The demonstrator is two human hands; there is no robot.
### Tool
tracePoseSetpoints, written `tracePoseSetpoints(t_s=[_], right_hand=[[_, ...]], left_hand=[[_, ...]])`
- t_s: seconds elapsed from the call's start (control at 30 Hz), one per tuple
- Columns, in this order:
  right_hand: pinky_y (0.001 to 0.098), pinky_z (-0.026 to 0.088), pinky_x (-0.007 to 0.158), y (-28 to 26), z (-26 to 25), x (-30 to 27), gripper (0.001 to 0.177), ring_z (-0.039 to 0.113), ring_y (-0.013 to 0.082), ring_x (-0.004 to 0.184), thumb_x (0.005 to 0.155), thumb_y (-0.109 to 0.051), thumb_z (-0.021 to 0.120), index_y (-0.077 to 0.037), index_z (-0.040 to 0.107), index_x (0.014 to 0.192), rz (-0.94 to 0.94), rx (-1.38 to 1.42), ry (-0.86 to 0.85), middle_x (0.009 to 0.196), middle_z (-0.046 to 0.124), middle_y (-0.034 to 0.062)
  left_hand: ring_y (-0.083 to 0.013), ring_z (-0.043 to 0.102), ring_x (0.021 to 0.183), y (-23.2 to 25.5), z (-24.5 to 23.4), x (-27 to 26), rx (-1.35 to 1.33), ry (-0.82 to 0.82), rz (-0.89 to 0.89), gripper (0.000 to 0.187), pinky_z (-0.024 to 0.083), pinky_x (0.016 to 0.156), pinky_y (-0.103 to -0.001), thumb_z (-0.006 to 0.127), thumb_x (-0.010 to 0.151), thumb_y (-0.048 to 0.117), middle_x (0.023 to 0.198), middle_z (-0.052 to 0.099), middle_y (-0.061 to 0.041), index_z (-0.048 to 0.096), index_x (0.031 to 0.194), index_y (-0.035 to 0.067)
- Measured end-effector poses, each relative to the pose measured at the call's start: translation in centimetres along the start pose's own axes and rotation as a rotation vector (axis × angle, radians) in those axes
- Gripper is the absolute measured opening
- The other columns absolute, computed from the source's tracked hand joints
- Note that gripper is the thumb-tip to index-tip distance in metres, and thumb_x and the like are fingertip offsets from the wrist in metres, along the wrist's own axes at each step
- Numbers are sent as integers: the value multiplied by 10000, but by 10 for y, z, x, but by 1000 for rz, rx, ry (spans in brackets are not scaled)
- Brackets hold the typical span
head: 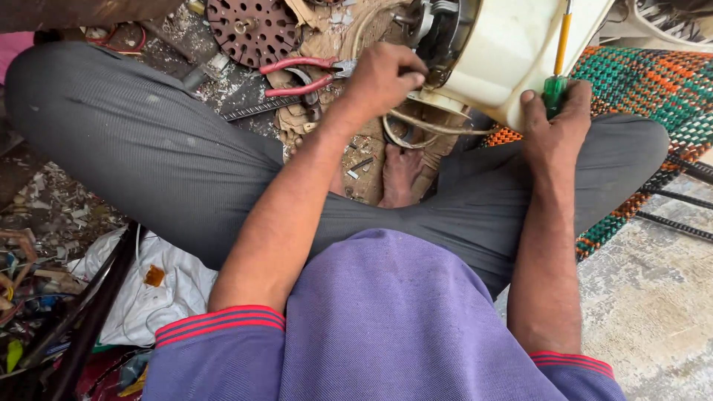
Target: The person is repairing a small electrical appliance, likely a fan, by manipulating its internal wiring and components. They use a screwdriver and pliers to adjust wires and secure parts within the plastic housing while sitting on the floor.
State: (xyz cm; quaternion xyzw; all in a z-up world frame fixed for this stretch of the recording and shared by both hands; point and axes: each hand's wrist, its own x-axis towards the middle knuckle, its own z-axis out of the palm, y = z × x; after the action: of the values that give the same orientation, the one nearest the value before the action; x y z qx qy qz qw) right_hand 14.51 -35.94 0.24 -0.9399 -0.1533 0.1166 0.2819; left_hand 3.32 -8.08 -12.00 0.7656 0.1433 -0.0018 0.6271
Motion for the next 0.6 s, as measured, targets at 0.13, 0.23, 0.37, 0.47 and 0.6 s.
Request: tracePoseSetpoints(t_s=[0.13, 0.23, 0.37, 0.47, 0.6], right_hand=[[321, 493, 828, -6, -1, 1, 299, 505, 157, 885, 1015, -79, 784, 1, 500, 1068, 18, -27, 0, 963, 538, 56], [308, 490, 824, -10, 0, 0, 296, 493, 142, 890, 1019, -79, 777, -5, 497, 1080, 55, -6, -10, 959, 535, 44], [299, 494, 828, -15, -1, 0, 275, 502, 131, 894, 1028, -69, 762, -7, 499, 1085, 54, -1, -20, 965, 549, 32], [288, 496, 826, -18, -1, 1, 271, 503, 119, 889, 1031, -71, 754, -18, 499, 1104, 87, 24, -30, 958, 551, 23], [277, 507, 847, -18, 0, 1, 273, 512, 107, 912, 1036, -57, 752, -19, 492, 1113, 95, 60, -38, 980, 556, 17]], left_hand=[[-204, 766, 899, 9, 22, 4, -55, -10, -18, 195, 603, 828, -351, 795, 854, 187, 985, 797, -86, 796, 1030, 102], [-197, 771, 859, 11, 27, 5, -45, -4, -28, 197, 606, 790, -348, 805, 861, 214, 948, 801, -76, 790, 1021, 102], [-191, 762, 778, 13, 30, 7, -23, 18, -30, 146, 600, 730, -361, 802, 859, 209, 864, 794, -67, 785, 953, 99], [-212, 744, 750, 14, 32, 5, 40, 98, 83, 94, 578, 688, -386, 802, 860, 158, 838, 769, -95, 768, 894, 77], [-189, 754, 752, 11, 36, 6, -11, 67, 6, 40, 593, 700, -359, 764, 876, 111, 820, 771, -73, 753, 889, 75]])
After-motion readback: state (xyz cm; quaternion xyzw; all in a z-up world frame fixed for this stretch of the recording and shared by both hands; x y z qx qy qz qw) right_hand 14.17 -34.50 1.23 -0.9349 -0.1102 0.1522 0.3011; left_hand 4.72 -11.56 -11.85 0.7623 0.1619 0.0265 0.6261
